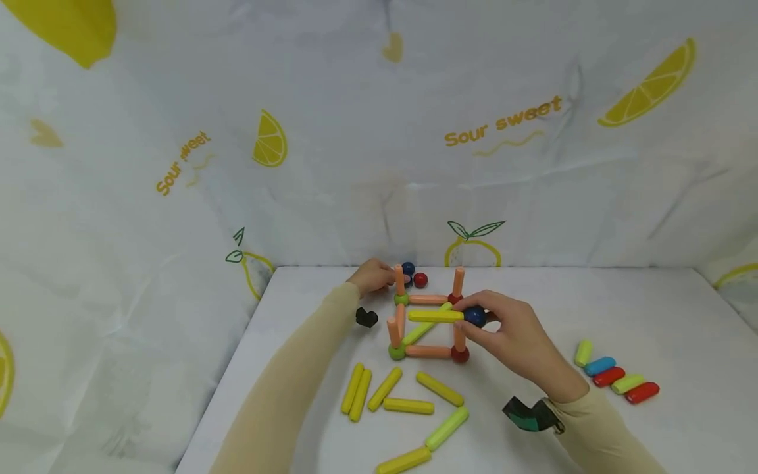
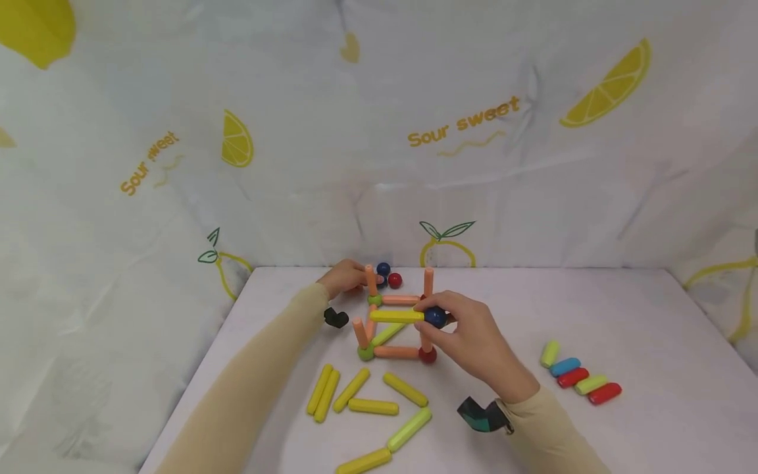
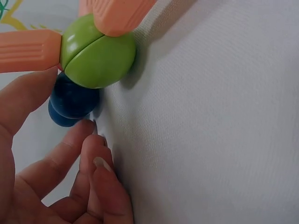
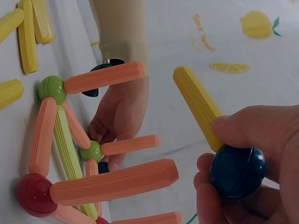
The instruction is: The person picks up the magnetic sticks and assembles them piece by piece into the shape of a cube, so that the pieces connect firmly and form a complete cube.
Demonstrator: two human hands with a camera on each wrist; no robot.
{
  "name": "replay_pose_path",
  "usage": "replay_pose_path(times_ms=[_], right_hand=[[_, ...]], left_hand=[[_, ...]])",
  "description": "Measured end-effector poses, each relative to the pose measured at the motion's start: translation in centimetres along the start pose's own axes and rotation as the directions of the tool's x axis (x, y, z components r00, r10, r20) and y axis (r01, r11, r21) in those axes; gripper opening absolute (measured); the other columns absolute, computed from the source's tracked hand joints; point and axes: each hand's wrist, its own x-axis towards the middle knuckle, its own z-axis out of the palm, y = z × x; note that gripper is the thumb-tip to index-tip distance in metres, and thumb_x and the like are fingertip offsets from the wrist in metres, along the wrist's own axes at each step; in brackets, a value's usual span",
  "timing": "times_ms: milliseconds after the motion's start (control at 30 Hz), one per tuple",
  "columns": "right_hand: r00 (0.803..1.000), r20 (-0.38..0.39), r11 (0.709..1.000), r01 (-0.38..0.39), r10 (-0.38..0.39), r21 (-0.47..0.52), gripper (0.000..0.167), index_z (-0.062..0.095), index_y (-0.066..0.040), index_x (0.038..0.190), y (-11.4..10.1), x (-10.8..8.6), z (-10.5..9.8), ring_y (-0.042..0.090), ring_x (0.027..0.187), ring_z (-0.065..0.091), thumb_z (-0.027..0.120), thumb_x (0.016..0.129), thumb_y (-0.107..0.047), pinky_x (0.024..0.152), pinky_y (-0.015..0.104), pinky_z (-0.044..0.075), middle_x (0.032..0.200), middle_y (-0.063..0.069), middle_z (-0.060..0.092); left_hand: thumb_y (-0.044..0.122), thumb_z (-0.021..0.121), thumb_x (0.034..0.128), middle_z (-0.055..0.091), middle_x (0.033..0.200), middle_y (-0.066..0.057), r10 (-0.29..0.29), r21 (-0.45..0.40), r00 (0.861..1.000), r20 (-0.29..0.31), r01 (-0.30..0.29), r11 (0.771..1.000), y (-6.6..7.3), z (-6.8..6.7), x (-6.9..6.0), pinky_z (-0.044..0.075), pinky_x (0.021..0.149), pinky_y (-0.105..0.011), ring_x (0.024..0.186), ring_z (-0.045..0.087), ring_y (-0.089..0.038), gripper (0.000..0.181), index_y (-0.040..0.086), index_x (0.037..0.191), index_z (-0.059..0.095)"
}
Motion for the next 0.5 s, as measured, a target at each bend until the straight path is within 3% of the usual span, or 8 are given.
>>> replay_pose_path(times_ms=[133,267,367,500], right_hand=[[1.000,0.010,1.000,0.005,-0.005,0.014,0.024,0.076,-0.027,0.118,-0.1,0.1,0.5,0.009,0.095,0.069,0.083,0.097,-0.020,0.084,0.024,0.061,0.121,-0.006,0.077],[1.000,0.001,1.000,0.016,-0.016,-0.001,0.024,0.076,-0.025,0.118,-0.1,0.2,0.5,0.009,0.094,0.069,0.084,0.096,-0.019,0.083,0.025,0.062,0.118,-0.006,0.077],[1.000,0.000,1.000,0.015,-0.015,-0.005,0.025,0.076,-0.024,0.118,-0.1,0.4,0.3,0.010,0.095,0.069,0.084,0.096,-0.019,0.084,0.027,0.063,0.118,-0.006,0.077],[1.000,0.009,1.000,-0.017,0.017,-0.012,0.024,0.076,-0.025,0.118,0.0,0.2,-0.1,0.013,0.097,0.070,0.084,0.096,-0.018,0.084,0.026,0.062,0.120,-0.004,0.077]], left_hand=[[0.036,0.080,0.0956,0.067,0.086,-0.001,0.015,0.015,1.000,-0.006,-0.015,1.000,-0.5,-0.3,-0.7,0.045,0.073,-0.032,0.080,0.058,-0.019,0.024,0.015,0.104,0.086],[0.042,0.080,0.0962,0.074,0.095,0.000,0.019,-0.009,1.000,-0.013,-0.019,1.000,-1.0,-0.9,-1.4,0.050,0.081,-0.031,0.087,0.063,-0.017,0.032,0.016,0.116,0.084],[0.040,0.082,0.0954,0.078,0.107,-0.001,0.013,-0.117,0.999,-0.049,-0.019,0.993,-1.8,-1.6,-2.6,0.055,0.091,-0.032,0.096,0.070,-0.016,0.037,0.014,0.121,0.079],[0.029,0.086,0.0925,0.076,0.123,-0.009,0.046,-0.310,0.995,-0.093,-0.073,0.948,-3.0,-2.3,-5.4,0.059,0.105,-0.040,0.108,0.076,-0.022,0.045,0.009,0.129,0.071]])
